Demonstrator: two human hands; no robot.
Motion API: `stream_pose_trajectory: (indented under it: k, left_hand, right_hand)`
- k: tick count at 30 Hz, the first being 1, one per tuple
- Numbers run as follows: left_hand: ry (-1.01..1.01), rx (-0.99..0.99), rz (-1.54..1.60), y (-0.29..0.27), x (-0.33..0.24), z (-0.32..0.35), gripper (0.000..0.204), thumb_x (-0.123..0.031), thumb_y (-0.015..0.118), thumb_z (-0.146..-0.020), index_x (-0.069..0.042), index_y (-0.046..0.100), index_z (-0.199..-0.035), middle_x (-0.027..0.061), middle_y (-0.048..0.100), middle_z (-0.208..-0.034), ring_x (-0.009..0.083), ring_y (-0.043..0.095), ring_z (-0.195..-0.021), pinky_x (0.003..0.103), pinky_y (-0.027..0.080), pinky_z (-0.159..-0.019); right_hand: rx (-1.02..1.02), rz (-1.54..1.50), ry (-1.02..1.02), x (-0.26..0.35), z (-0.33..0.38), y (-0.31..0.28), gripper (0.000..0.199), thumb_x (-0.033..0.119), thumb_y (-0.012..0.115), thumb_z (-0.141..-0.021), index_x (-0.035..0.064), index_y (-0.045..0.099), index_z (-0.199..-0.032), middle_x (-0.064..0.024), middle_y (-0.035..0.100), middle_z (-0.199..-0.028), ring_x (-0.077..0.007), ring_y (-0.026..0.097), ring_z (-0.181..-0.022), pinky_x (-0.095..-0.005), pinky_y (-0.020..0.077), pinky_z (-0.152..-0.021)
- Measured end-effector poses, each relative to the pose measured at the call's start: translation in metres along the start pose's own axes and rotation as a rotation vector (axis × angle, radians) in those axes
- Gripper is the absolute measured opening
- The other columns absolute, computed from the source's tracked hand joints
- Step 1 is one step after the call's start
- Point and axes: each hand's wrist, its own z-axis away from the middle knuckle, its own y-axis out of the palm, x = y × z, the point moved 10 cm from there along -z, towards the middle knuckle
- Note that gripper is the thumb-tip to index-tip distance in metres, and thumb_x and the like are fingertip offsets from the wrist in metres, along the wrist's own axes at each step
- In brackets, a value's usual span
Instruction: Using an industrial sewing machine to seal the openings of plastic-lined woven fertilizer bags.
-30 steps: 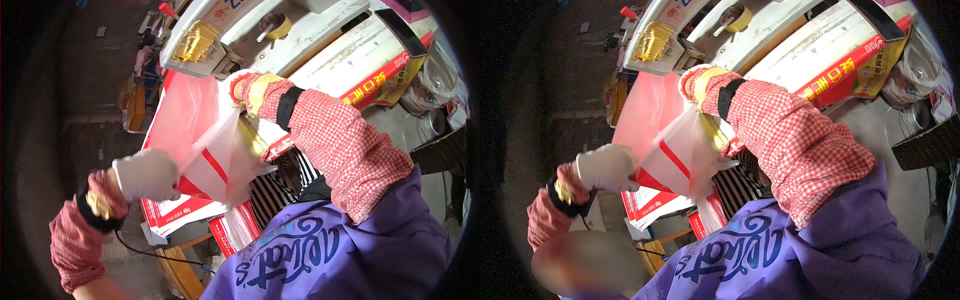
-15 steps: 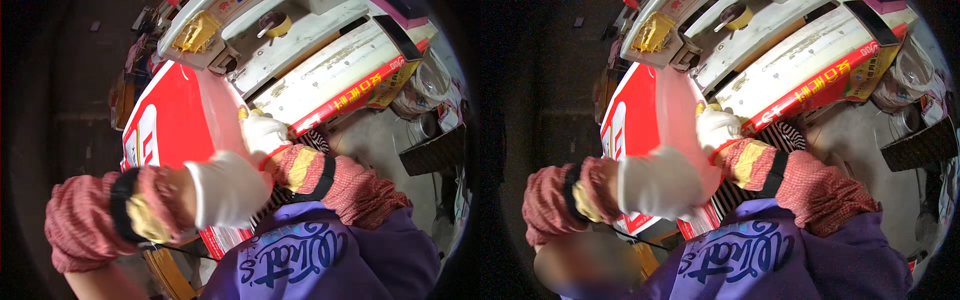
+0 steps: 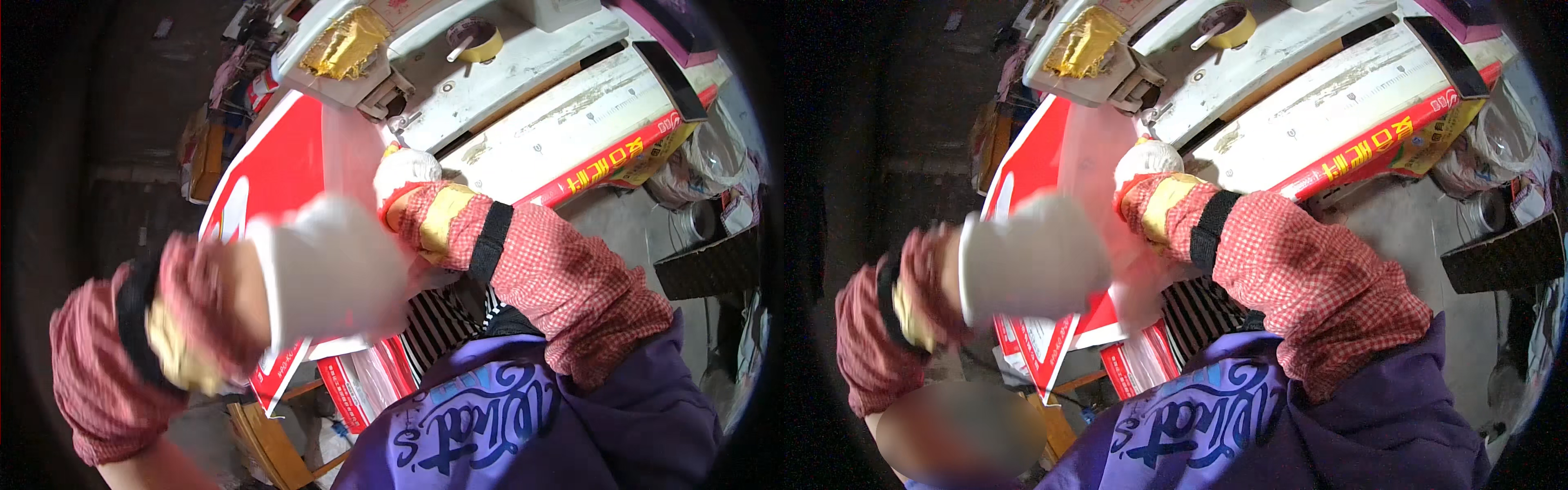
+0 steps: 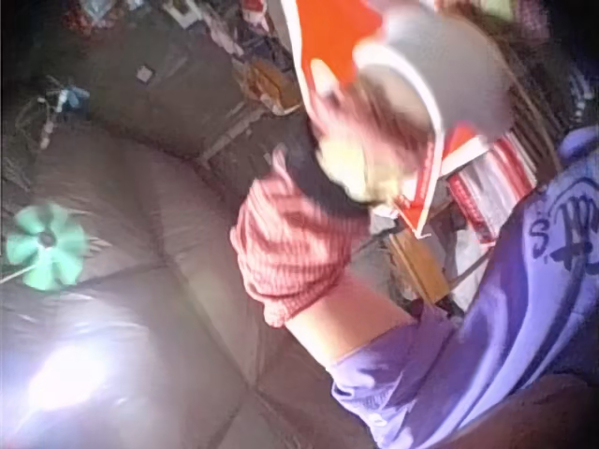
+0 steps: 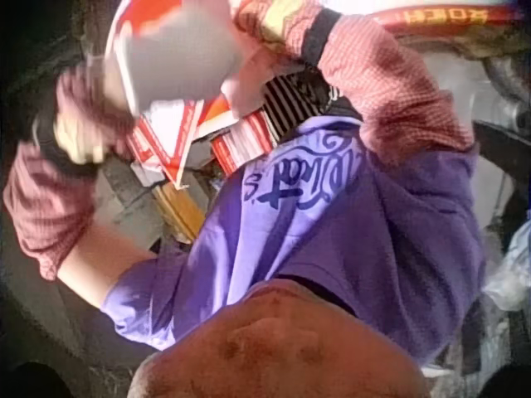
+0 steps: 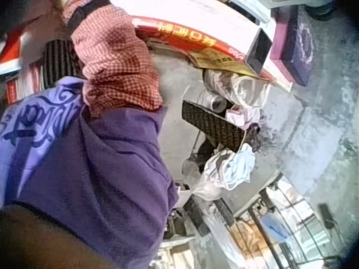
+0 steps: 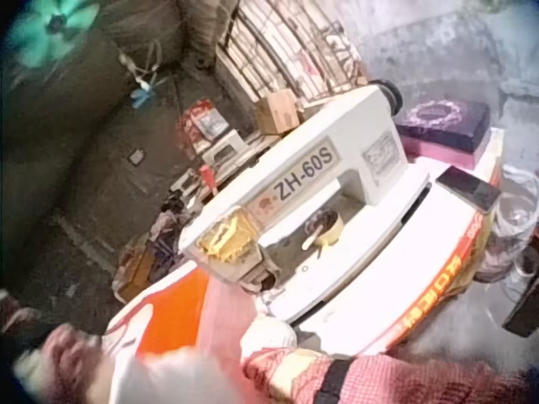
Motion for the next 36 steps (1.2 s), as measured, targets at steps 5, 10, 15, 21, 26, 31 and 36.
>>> stream_pose_trajectory:
  k: [5,10,15,21,26,31,36]
  left_hand:
    - [-0.109,0.315,-0.075,0.038,0.028,0.004,0.018,-0.031,0.07,-0.064,-0.014,0.068,-0.069,0.0026,0.059,-0.064,0.0255,0.058,-0.074,0.034,0.048,-0.069]
    - [-0.072,0.089,-0.018,0.012,0.032,0.037,0.013,-0.026,0.066,-0.063,-0.013,0.067,-0.064,0.0049,0.059,-0.059,0.0277,0.058,-0.068,0.037,0.047,-0.073]
    - [-0.106,0.345,-0.132,0.015,-0.015,0.047,0.011,-0.022,0.063,-0.064,-0.013,0.063,-0.059,0.0044,0.056,-0.056,0.024,0.057,-0.056,0.034,0.049,-0.056]
    - [0.145,0.034,-0.231,0.069,-0.086,-0.019,0.012,-0.018,0.059,-0.065,-0.008,0.061,-0.058,0.0044,0.052,-0.052,0.0212,0.056,-0.053,0.034,0.042,-0.044]
    - [-0.058,-0.035,0.154,0.019,0.022,-0.045,0.026,-0.033,0.063,-0.067,-0.008,0.064,-0.063,0.0075,0.056,-0.056,0.0267,0.052,-0.051,0.034,0.044,-0.051]
    - [-0.109,-0.317,-0.194,-0.053,0.091,0.021,0.028,-0.034,0.07,-0.059,-0.007,0.063,-0.057,0.009,0.055,-0.054,0.029,0.055,-0.059,0.037,0.044,-0.077]
    - [-0.005,0.133,-0.014,-0.003,0.01,0.026,0.008,-0.018,0.067,-0.059,-0.013,0.062,-0.056,0.002,0.057,-0.053,0.0236,0.059,-0.059,0.042,0.044,-0.087]
  right_hand:
    - [-0.135,0.078,-0.223,0.021,0.012,-0.005,0.03,0.02,0.051,-0.077,-0.0042,0.059,-0.094,-0.0107,0.06,-0.064,-0.0233,0.06,-0.059,-0.0373,0.0465,-0.052]
    - [0.182,0.162,-0.226,0.03,0.021,-0.018,0.029,0.022,0.052,-0.081,0.004,0.065,-0.099,-0.0119,0.065,-0.091,-0.0212,0.062,-0.079,-0.0374,0.0474,-0.072]
    - [-0.113,0.083,-0.188,0.017,0.018,0.007,0.029,0.017,0.055,-0.072,-0.0049,0.061,-0.089,-0.0091,0.059,-0.065,-0.0223,0.058,-0.057,-0.0371,0.0438,-0.049]
    - [0.174,-2.429,-0.202,-0.033,-0.025,0.137,0.018,0.012,0.051,-0.081,0.0008,0.058,-0.093,-0.0063,0.057,-0.064,-0.0149,0.054,-0.053,-0.0277,0.0417,-0.047]
    - [1.502,-3.18,-0.63,0.07,0.007,0.056,0.021,0.025,0.056,-0.08,0.007,0.063,-0.089,-0.01,0.064,-0.082,-0.0283,0.061,-0.075,-0.0419,0.0476,-0.069]
    - [1.539,-3.466,-0.744,0.044,0.015,0.018,0.016,0.023,0.058,-0.079,0.0093,0.064,-0.084,-0.0057,0.063,-0.075,-0.0224,0.06,-0.066,-0.0346,0.0477,-0.062]
    - [2.263,-4.011,-0.46,0.06,0.019,0.006,0.01,0.019,0.063,-0.075,0.0131,0.063,-0.067,0.0002,0.057,-0.054,-0.0173,0.055,-0.046,-0.0303,0.0445,-0.049]
